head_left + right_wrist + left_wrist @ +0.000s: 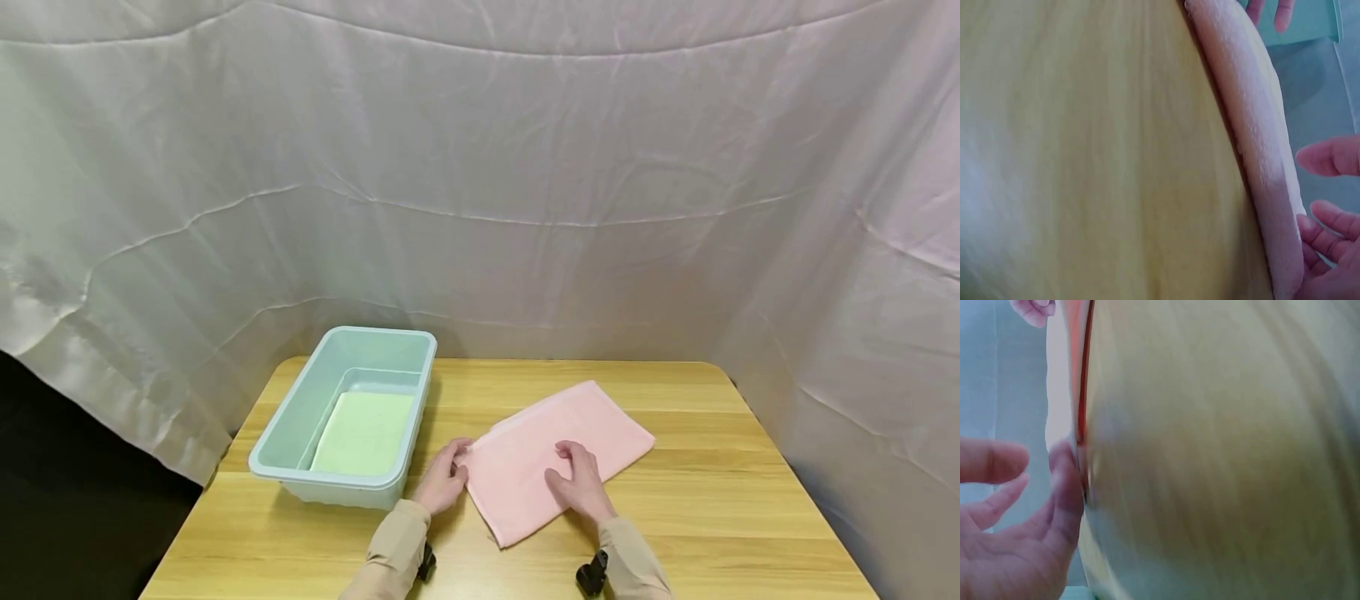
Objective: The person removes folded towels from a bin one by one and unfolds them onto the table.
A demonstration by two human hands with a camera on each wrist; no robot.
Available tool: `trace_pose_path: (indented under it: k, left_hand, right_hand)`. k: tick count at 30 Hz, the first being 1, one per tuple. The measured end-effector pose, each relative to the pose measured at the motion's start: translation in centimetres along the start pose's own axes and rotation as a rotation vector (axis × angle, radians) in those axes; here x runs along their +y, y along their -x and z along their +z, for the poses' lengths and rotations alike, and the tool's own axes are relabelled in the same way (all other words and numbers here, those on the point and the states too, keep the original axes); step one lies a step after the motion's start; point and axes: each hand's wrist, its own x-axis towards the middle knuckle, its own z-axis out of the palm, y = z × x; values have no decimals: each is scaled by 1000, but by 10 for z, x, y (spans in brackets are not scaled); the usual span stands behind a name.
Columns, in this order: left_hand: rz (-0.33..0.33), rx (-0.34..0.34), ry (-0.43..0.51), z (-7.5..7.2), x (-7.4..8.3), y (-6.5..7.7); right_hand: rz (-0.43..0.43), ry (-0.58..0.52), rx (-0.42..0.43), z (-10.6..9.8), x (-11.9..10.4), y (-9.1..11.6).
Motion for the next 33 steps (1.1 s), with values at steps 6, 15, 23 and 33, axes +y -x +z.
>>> trace_pose_path:
  k: [6,15,23,33]
  left_hand:
    - [15,38,-94,2,-1,-2]
    - [42,19,-87,-1,1,-1]
    - [12,-3,-15,-3,2,0]
    - [-102,-51,91,-10,12,2]
  right_hand:
    - [-24,-2,-32,-1,4,-4]
    - [-9,-36,-82,-2,7,-11]
    - [-104,-116,-138,-4,15,-30]
    - [-121,-104,-116,-5,17,-42]
